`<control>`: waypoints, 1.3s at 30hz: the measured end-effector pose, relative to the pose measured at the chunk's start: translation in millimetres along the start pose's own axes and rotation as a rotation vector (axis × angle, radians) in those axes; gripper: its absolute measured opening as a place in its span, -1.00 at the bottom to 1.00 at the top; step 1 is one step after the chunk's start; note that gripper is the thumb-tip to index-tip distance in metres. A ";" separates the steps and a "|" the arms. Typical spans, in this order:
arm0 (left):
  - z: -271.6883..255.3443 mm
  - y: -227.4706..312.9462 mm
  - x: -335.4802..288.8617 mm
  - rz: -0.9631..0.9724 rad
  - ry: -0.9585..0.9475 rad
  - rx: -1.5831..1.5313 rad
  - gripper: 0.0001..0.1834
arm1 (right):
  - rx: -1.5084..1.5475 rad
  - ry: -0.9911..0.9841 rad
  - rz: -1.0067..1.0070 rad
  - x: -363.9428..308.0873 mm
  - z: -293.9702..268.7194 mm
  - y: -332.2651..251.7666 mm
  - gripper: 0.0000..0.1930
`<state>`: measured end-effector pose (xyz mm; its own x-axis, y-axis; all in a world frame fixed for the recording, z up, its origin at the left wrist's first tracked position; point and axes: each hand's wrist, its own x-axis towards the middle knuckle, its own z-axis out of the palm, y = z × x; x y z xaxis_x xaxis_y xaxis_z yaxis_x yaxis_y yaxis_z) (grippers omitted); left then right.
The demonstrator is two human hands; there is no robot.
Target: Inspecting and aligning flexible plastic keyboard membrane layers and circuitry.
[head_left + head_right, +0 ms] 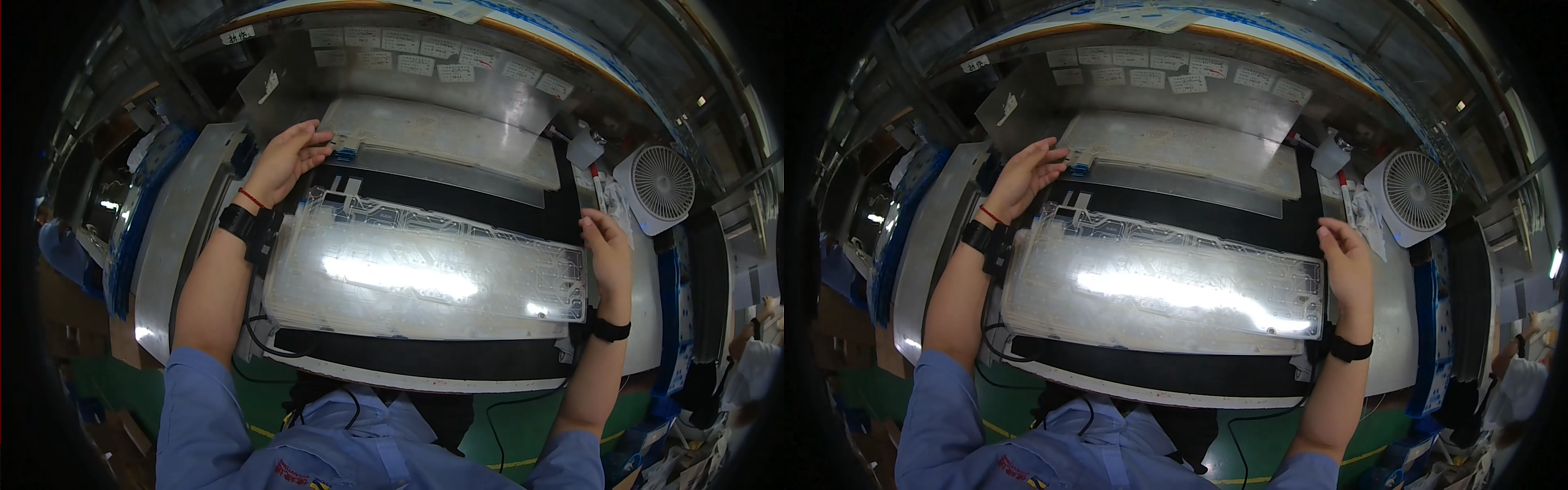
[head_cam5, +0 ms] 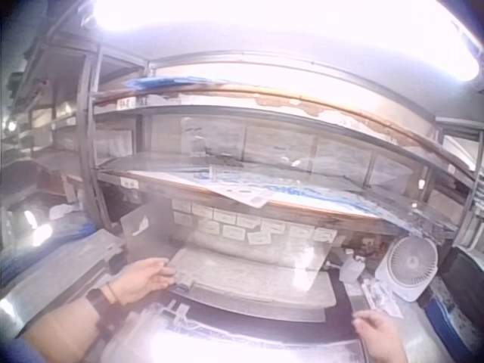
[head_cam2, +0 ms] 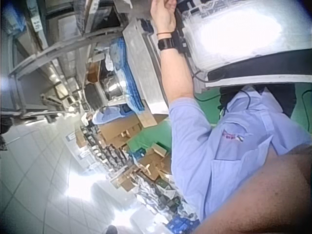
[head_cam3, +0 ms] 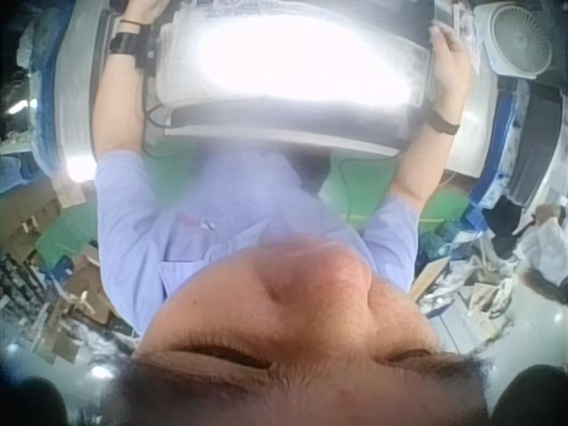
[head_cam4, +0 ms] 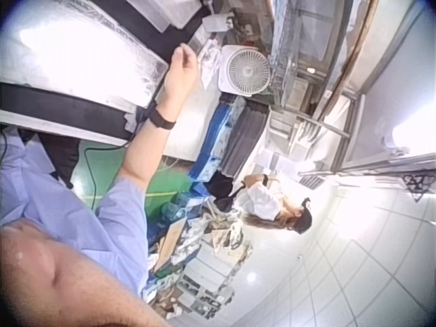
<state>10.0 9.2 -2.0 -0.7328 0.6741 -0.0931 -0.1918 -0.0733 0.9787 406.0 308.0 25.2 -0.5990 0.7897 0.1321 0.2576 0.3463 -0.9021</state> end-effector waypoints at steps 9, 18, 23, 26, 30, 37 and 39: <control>-6.5 -1.5 2.6 -0.004 -0.052 0.077 -0.73 | -0.073 -0.293 -0.011 -5.1 2.0 -1.1 -0.89; 3.6 8.6 -6.2 -0.078 -0.221 0.151 -0.71 | 0.026 -0.099 -0.090 -3.0 0.5 -3.3 -0.91; 0.7 -1.1 -2.1 -0.016 -0.317 0.256 -0.76 | 0.056 -0.053 -0.081 0.0 1.0 1.0 -0.89; 3.0 -1.7 -1.7 0.024 -0.221 0.191 -0.80 | 0.125 -0.011 -0.036 0.3 2.6 -1.7 -0.88; -1.1 3.0 -2.0 0.040 -0.180 0.101 -0.79 | 0.253 0.025 -0.005 1.4 1.9 -3.5 -0.83; 9.3 4.2 -4.1 0.021 -0.058 0.039 -0.79 | 0.260 -0.024 -0.003 3.3 -2.9 4.8 -0.82; 3.9 1.4 -0.8 0.021 -0.075 0.047 -0.80 | 0.275 -0.023 -0.005 4.0 -3.4 4.5 -0.82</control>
<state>12.8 11.4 0.1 -0.6846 0.7264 -0.0605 -0.1448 -0.0542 0.9880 407.3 314.4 23.1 -0.6176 0.7757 0.1299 0.0409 0.1967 -0.9796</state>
